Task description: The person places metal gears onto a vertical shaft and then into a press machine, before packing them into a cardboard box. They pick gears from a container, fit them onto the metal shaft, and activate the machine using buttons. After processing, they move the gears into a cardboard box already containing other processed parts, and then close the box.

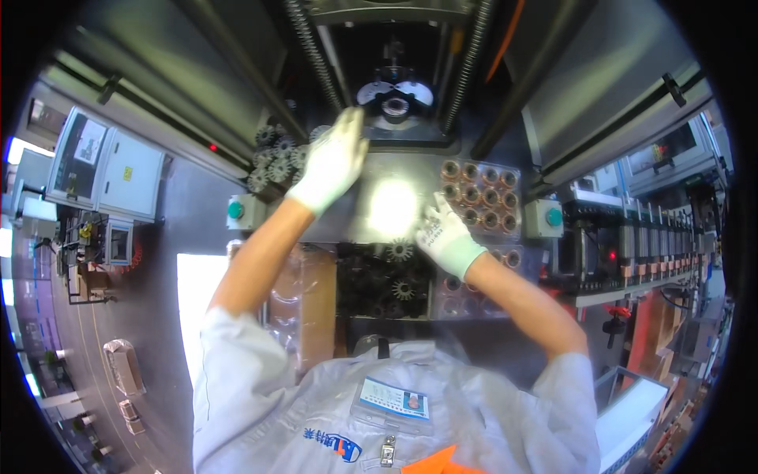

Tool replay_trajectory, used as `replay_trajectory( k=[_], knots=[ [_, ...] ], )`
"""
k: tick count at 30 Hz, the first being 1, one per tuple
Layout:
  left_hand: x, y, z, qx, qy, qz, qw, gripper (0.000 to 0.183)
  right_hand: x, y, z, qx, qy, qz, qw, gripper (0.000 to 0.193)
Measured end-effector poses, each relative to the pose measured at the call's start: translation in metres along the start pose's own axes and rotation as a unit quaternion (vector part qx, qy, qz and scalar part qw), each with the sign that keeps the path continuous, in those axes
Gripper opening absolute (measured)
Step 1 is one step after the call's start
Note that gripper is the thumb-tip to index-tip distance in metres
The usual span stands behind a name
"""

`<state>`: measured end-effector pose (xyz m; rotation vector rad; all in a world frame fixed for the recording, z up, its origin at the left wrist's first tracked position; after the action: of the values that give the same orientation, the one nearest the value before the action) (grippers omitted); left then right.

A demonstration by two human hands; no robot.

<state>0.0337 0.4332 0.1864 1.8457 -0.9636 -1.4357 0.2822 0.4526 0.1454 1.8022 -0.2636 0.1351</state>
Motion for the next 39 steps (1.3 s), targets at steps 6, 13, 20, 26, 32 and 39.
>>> replay_trajectory(
  k=[6,13,20,26,32,39],
  knots=[
    [0.174,0.132,0.126,-0.133,0.227,-0.024,0.965,0.044,-0.026,-0.009,-0.004,-0.062,-0.007,-0.054,0.997,0.028],
    [0.139,0.111,0.076,-0.103,0.121,-0.017,0.987,0.051,-0.018,0.034,-0.018,-0.342,-0.096,-0.249,0.901,0.029],
    [0.113,0.046,0.070,-0.092,0.009,-0.009,0.996,0.045,0.027,0.033,-0.014,-0.588,-0.166,-0.255,0.750,0.026],
    [0.101,0.041,0.064,-0.096,-0.064,0.008,0.993,0.048,0.055,0.018,-0.023,-0.662,-0.249,-0.202,0.677,0.030],
    [0.094,0.049,0.046,-0.076,-0.069,0.050,0.993,0.044,0.027,0.036,-0.055,-0.729,-0.250,-0.302,0.562,0.028],
    [0.107,0.087,0.014,-0.062,-0.021,0.004,0.998,0.035,-0.053,0.094,-0.135,-0.703,-0.237,-0.490,0.458,0.030]
  ],
)
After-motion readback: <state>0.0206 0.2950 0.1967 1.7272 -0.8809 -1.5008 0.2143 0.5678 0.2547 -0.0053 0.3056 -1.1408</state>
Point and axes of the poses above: each hand's wrist, its own x-axis away from the middle knuckle, its own y-axis out of the back of the hand, z = x × y, the point moved 2 cm from there along -x, towards the middle knuckle, and after that the axes turned 8 degrees about -z, right-handed, at the moved point
